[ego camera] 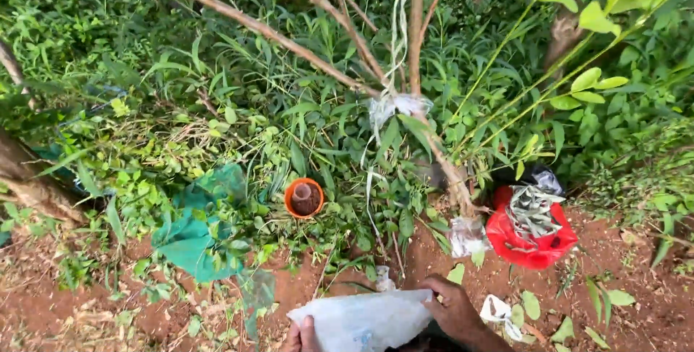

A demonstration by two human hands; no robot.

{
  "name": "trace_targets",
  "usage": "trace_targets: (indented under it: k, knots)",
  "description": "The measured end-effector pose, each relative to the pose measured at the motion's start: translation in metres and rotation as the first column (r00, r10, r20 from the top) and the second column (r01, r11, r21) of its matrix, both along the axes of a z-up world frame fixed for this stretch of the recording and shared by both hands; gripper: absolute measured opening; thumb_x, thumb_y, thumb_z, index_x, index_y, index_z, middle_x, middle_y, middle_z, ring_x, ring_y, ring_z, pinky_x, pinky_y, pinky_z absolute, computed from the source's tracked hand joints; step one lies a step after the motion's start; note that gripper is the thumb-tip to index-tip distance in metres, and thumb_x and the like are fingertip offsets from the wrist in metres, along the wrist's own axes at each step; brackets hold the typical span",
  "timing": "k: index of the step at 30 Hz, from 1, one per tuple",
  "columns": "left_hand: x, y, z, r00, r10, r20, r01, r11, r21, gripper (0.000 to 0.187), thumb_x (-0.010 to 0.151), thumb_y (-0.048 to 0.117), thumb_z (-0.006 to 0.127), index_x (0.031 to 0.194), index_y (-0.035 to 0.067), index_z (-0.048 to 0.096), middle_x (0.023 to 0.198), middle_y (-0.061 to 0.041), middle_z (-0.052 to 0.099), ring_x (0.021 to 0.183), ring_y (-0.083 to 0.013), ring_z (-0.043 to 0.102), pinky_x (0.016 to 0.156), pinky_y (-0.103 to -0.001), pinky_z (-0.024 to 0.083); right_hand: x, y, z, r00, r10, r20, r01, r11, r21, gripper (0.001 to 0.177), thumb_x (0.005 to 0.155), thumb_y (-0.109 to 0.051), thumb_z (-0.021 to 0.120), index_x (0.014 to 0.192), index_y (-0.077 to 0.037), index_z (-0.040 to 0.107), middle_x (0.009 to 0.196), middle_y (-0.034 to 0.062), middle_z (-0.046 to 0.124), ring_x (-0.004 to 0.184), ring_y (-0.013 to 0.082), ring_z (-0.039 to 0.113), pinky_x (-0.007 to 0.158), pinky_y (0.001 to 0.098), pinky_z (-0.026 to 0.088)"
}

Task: Attaching soil to a tree branch using plastic wrap to perform air layering for plant propagation.

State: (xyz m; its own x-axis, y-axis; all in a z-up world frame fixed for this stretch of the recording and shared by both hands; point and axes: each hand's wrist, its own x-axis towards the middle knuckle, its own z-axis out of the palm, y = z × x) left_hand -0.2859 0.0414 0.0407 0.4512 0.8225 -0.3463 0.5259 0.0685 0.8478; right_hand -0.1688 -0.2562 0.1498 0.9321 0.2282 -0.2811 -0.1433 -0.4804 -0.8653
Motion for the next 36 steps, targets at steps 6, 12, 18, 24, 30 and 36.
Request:
trace_targets:
  k: [6,12,18,24,30,36]
  knots:
    - [-0.025,0.045,0.006,0.809,-0.307,0.501,0.347,0.938,0.014,0.041,0.101,0.024,0.057,0.062,0.014,0.049,0.054,0.004,0.042,0.046,-0.0098,0.034,0.035,-0.025,0.027,-0.017,0.045,0.040,0.970,-0.021,-0.243,0.021,1.000,-0.006,0.053,0.075,-0.023,0.078,0.127,-0.020,0.071,0.125,-0.0007,0.078,0.112,0.0154,0.072,0.093,0.0279,0.052]
    - [-0.032,0.056,0.022,0.815,-0.030,0.579,0.174,0.965,-0.195,0.013,0.091,0.007,0.067,0.089,0.003,0.079,0.084,-0.013,0.080,0.078,-0.0183,0.077,0.062,-0.032,0.073,0.009,0.033,-0.075,0.951,0.103,-0.291,-0.126,0.990,-0.061,0.050,0.076,-0.019,0.085,0.125,-0.010,0.077,0.134,0.0016,0.074,0.120,0.0157,0.070,0.098,0.0282,0.052]
    - [-0.027,0.028,0.009,0.889,0.016,0.457,-0.006,1.000,-0.024,0.018,0.092,0.013,0.066,0.086,0.003,0.079,0.082,-0.010,0.080,0.073,-0.0163,0.077,0.048,-0.026,0.072,0.030,0.061,-0.007,0.981,0.102,-0.167,-0.098,0.995,0.036,0.023,0.080,-0.008,0.070,0.099,-0.004,0.082,0.091,0.0112,0.082,0.080,0.0233,0.076,0.066,0.0351,0.060]
    - [-0.006,-0.013,0.020,0.916,-0.095,0.389,0.090,0.995,0.032,0.040,0.105,0.027,0.054,0.067,0.015,0.049,0.054,0.004,0.040,0.045,-0.0081,0.031,0.036,-0.020,0.025,0.059,0.040,-0.011,0.986,0.024,-0.162,-0.002,0.991,0.136,0.020,0.092,-0.003,0.061,0.107,-0.004,0.075,0.097,0.0177,0.080,0.076,0.0324,0.075,0.055,0.0476,0.065]
    - [0.003,-0.006,0.042,0.916,-0.054,0.398,0.029,0.997,0.069,0.032,0.101,0.027,0.060,0.071,0.015,0.062,0.060,0.006,0.048,0.054,-0.0096,0.043,0.042,-0.022,0.036,0.075,0.060,-0.002,0.968,-0.097,-0.231,0.100,0.995,-0.001,0.025,0.101,-0.030,0.063,0.092,-0.008,0.068,0.069,0.0042,0.050,0.054,0.0155,0.039,0.044,0.0329,0.037]
    - [-0.020,0.065,0.057,0.948,-0.051,0.314,0.055,0.998,-0.004,0.037,0.099,0.035,0.061,0.067,0.018,0.055,0.063,0.007,0.046,0.061,-0.0102,0.043,0.051,-0.028,0.034,0.074,0.136,-0.003,0.990,0.071,-0.119,-0.072,0.997,-0.006,0.031,0.102,-0.029,0.061,0.077,-0.009,0.061,0.061,-0.0006,0.044,0.054,0.0159,0.043,0.054,0.0349,0.046]
